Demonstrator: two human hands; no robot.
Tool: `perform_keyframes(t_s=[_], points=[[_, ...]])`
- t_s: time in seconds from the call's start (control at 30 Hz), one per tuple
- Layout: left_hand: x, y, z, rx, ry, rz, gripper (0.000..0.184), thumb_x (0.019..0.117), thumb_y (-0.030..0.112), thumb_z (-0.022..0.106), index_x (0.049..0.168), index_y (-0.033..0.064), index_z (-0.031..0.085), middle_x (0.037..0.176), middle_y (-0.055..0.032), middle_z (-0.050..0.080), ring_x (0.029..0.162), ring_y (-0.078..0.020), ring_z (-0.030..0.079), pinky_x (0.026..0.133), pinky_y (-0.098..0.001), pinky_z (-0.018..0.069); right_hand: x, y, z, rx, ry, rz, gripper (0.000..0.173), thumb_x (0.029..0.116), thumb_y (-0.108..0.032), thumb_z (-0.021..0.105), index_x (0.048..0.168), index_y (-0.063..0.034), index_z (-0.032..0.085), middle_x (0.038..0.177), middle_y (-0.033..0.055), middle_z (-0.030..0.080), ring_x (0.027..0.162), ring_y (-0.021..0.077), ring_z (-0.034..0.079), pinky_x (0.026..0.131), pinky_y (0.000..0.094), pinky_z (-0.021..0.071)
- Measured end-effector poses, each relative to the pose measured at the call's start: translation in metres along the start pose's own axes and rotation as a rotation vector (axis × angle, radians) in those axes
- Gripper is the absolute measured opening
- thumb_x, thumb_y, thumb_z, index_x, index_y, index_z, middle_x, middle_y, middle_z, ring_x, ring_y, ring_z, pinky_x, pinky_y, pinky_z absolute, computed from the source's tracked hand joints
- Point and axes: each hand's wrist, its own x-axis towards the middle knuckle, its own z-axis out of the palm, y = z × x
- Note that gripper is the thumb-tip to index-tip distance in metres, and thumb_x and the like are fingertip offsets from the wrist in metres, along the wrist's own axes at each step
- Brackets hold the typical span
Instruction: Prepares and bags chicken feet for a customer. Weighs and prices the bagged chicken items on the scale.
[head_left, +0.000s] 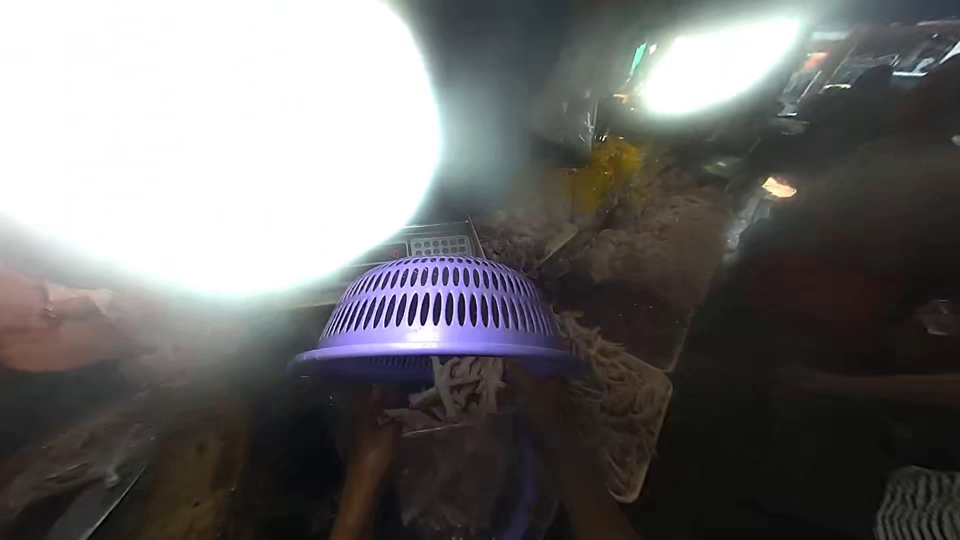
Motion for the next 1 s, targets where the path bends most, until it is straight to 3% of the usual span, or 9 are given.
perform_keyframes(t_s=[0.07, 0.17, 0.27, 0.4, 0.47, 0.6, 0.7, 0.87, 1.0], points=[[-0.007, -0.015, 0.008, -0.057, 0.007, -0.05, 0.051, 0.086, -0.006, 0.065, 0.136, -0.0062, 0.056, 0.14, -0.0262, 0.055, 0.127, -0.0329, 0.057, 0.105, -0.0497, 0.0493, 0.0, 0.008, 0.004, -0.034, -0.054, 0.036, 0.047, 0.0937, -0.019, 0.073, 0.131, 0.0045, 0.058, 0.112, 0.0169, 0.071, 0.097, 0.02, 0.072, 0.088, 0.0413, 0.0612], [-0.016, -0.019, 0.009, -0.166, -0.019, 0.002, 0.06, 0.0877, -0.005, 0.06, 0.146, -0.0065, 0.046, 0.153, -0.0281, 0.041, 0.14, -0.0353, 0.045, 0.113, -0.0504, 0.0425, -0.002, 0.008, 0.003, 0.018, -0.019, -0.042, 0.048, 0.0908, -0.019, 0.076, 0.129, 0.004, 0.06, 0.112, 0.0144, 0.072, 0.101, 0.0175, 0.072, 0.092, 0.0392, 0.0602], [-0.018, -0.016, 0.004, -0.117, 0.019, 0.13, 0.065, 0.0859, 0.0, 0.061, 0.148, -0.0065, 0.044, 0.158, -0.0279, 0.034, 0.146, -0.0351, 0.038, 0.118, -0.0496, 0.0365, -0.009, 0.01, 0.003, 0.115, 0.044, -0.149, 0.033, 0.0912, -0.012, 0.072, 0.119, 0.0049, 0.064, 0.098, 0.0092, 0.074, 0.082, 0.0123, 0.073, 0.076, 0.0338, 0.0645], [-0.032, -0.032, 0.01, -0.088, 0.041, 0.263, 0.066, 0.0758, -0.002, 0.055, 0.141, -0.0106, 0.05, 0.156, -0.028, 0.04, 0.145, -0.0325, 0.041, 0.117, -0.0443, 0.0379, 0.002, 0.014, 0.005, 0.186, 0.046, 0.035, 0.044, 0.0995, -0.019, 0.064, 0.133, 0.0056, 0.05, 0.1, 0.0118, 0.07, 0.073, 0.013, 0.07, 0.065, 0.0328, 0.0626], [-0.043, -0.035, 0.012, -0.12, 0.021, 0.4, 0.061, 0.0759, -0.003, 0.055, 0.136, -0.0128, 0.054, 0.154, -0.0269, 0.043, 0.145, -0.0287, 0.042, 0.118, -0.04, 0.0381, 0.025, 0.003, -0.003, 0.171, 0.044, 0.062, 0.046, 0.1047, -0.03, 0.056, 0.134, 0.0036, 0.048, 0.082, 0.0085, 0.066, 0.051, 0.0107, 0.058, 0.046, 0.0299, 0.0539], [-0.059, -0.047, 0.006, -0.231, -0.034, 0.548, 0.044, 0.0849, -0.003, 0.053, 0.127, -0.007, 0.064, 0.152, -0.0182, 0.05, 0.144, -0.0272, 0.045, 0.12, -0.0402, 0.0397, 0.089, -0.045, -0.014, 0.122, -0.011, 0.077, 0.044, 0.1077, -0.032, 0.051, 0.134, 0.0025, 0.05, 0.092, 0.016, 0.069, 0.06, 0.0202, 0.066, 0.051, 0.0354, 0.0574], [-0.058, -0.04, 0.007, -0.241, -0.069, 0.569, 0.047, 0.0865, -0.003, 0.049, 0.131, -0.0065, 0.062, 0.152, -0.0184, 0.05, 0.142, -0.0282, 0.047, 0.118, -0.0402, 0.0416, 0.144, -0.109, 0.011, 0.124, -0.154, 0.175, 0.047, 0.1056, -0.037, 0.053, 0.141, -0.0068, 0.048, 0.105, 0.0162, 0.069, 0.068, 0.0212, 0.067, 0.057, 0.0349, 0.0565], [-0.074, -0.022, 0.015, -0.253, -0.158, 0.548, 0.051, 0.0846, 0.001, 0.05, 0.134, -0.011, 0.057, 0.154, -0.0237, 0.044, 0.144, -0.0307, 0.043, 0.119, -0.0393, 0.0393, 0.215, -0.201, 0.067, 0.07, -0.451, 0.162, 0.028, 0.1021, -0.028, 0.054, 0.124, -0.0091, 0.053, 0.085, 0.0048, 0.054, 0.068, 0.0163, 0.06, 0.068, 0.0354, 0.0587], [-0.086, -0.03, 0.003, -0.277, -0.089, 0.526, 0.053, 0.0827, -0.001, 0.05, 0.134, -0.013, 0.056, 0.154, -0.025, 0.043, 0.144, -0.0311, 0.043, 0.118, -0.0383, 0.0406, 0.22, -0.235, 0.089, -0.033, -0.549, 0.209, 0.05, 0.1043, -0.039, 0.052, 0.144, -0.0098, 0.047, 0.128, 0.018, 0.062, 0.092, 0.0239, 0.072, 0.073, 0.0355, 0.0627]])
